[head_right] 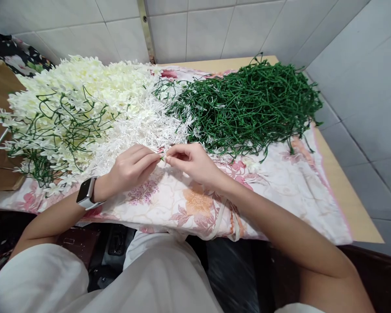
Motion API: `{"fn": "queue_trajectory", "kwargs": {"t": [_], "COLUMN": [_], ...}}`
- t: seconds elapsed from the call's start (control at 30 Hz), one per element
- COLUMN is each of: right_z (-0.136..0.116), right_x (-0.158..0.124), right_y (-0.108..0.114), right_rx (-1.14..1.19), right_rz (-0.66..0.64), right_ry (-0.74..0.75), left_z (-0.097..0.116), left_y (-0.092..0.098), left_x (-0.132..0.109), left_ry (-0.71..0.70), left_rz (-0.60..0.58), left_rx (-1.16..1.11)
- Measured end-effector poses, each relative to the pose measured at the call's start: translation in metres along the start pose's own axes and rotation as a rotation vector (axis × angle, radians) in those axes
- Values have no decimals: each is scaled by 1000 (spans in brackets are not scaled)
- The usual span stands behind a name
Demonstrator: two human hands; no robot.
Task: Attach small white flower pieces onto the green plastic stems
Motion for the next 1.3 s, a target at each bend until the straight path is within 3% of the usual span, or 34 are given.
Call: {"fn": "queue_trajectory", "kwargs": {"t": [0.23, 0.43, 0.53, 0.63, 0.73, 0.9, 1.1, 1.17, 1.3], "right_z": [3, -4, -7, -8, -7, -8, -7, -4, -1], "right_x": [-1, -3, -4, -3, -2, -1, 0, 1, 4], "right_y": [-3, -2, 2, 6, 7, 6, 6, 9, 15], "right_rx": [164, -23, -107, -90, -62, -20, -68, -97, -65], "right_rz": [-73, 7, 64, 86, 62, 21, 20, 42, 95], "right_ry": [-139, -29, 30, 68, 90, 80, 40, 27, 23], "left_z": [3, 2, -5, -18, -24, -22, -31, -34, -30], "left_y": [0, -6, -6, -2, 0, 0, -1, 0, -4], "left_x": [-2, -6, -5, -2, 4, 8, 5, 4, 0], "left_ry": [-90, -71, 28, 223, 336, 294, 342, 312, 127], "left_rz": [-8, -5, 42, 91, 2, -196, -226, -296, -543], "left_rx": [67, 1, -93, -310, -453, -347, -246, -239, -330]}}
Point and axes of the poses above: each hand's wrist, its own x-axis towards the middle knuckle, its own y-axis out of the back of the hand, z = x × y, the point moved 5 cm from there along x, towards the middle knuckle, and after that the axes turned 11 degrees about -x, right-handed, at the moved point
